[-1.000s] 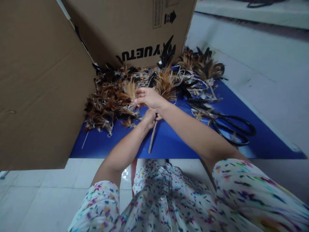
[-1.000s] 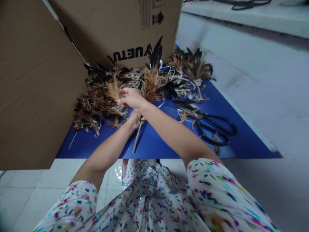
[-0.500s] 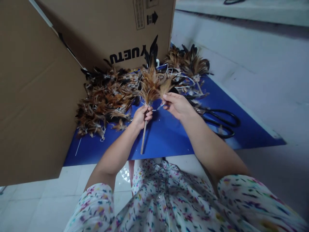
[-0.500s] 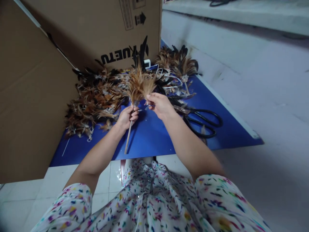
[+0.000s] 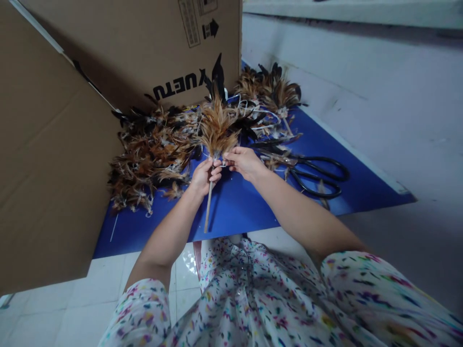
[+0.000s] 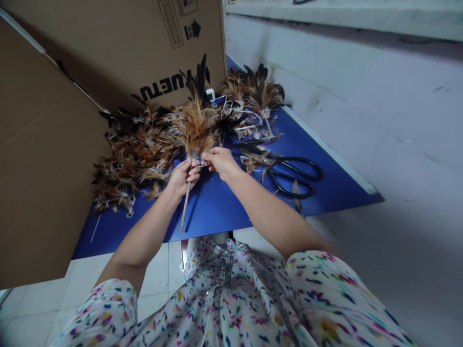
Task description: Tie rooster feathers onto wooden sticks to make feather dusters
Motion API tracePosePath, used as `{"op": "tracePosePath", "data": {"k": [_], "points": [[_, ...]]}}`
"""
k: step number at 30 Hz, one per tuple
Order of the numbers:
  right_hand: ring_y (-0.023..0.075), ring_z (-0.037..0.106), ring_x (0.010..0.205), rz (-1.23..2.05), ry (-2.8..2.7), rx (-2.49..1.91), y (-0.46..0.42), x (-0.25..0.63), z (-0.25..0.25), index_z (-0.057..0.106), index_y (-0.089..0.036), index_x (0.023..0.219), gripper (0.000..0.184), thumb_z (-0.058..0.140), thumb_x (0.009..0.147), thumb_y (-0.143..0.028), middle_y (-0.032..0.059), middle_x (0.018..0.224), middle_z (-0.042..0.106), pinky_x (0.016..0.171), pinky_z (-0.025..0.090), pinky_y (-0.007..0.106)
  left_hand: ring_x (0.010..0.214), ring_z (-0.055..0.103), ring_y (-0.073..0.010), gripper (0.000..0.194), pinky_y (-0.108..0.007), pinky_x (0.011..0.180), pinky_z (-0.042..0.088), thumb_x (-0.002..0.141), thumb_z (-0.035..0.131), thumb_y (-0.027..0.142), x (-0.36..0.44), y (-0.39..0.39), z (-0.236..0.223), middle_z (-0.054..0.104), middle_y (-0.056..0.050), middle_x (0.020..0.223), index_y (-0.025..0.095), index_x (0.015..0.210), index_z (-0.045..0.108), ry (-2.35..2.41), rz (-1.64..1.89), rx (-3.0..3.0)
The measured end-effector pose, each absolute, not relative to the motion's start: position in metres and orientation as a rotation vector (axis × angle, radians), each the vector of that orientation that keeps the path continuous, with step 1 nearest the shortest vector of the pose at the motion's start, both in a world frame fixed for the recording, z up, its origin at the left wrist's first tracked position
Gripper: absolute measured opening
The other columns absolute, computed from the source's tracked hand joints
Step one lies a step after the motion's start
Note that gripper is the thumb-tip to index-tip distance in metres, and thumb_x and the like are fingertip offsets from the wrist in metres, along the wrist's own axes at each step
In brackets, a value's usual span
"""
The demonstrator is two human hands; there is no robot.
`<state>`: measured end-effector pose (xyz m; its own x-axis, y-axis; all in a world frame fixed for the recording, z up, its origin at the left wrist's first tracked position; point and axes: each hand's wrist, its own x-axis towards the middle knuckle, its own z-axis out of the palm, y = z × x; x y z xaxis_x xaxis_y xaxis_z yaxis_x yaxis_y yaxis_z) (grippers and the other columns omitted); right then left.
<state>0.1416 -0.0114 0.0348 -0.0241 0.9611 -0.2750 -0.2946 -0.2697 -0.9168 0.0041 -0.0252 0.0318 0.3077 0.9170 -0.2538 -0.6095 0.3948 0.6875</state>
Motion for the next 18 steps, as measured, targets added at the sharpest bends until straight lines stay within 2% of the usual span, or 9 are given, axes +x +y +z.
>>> {"op": "tracePosePath", "data": {"k": [9, 18], "points": [[0.0059, 0.055, 0.049, 1.511, -0.826, -1.155, -0.0102, 0.1381, 0.0321, 0.053, -0.015, 0.07, 0.018, 0.059, 0.081, -0.003, -0.0043, 0.056, 0.057, 0.044, 0.038, 0.017, 0.045, 0.036, -0.0018, 0.013, -0.01, 0.034, 0.023, 0.09, 0.057, 0.023, 0.0043, -0.0232, 0.0248, 0.043, 0.004, 0.068, 0.015, 0.082, 0.05, 0.714, 1.026, 0.703], [0.0067, 0.055, 0.05, 1.441, -0.824, -1.179, -0.0101, 0.1364, 0.0304, 0.06, -0.014, 0.072, 0.016, 0.056, 0.072, 0.002, -0.0024, 0.06, 0.06, 0.044, 0.04, 0.018, 0.046, 0.039, -0.0032, 0.03, -0.013, 0.036, 0.025, 0.082, 0.068, 0.041, 0.0049, -0.0248, 0.0222, 0.042, 0.006, 0.066, 0.018, 0.087, 0.051, 0.816, 0.992, 0.914]]}}
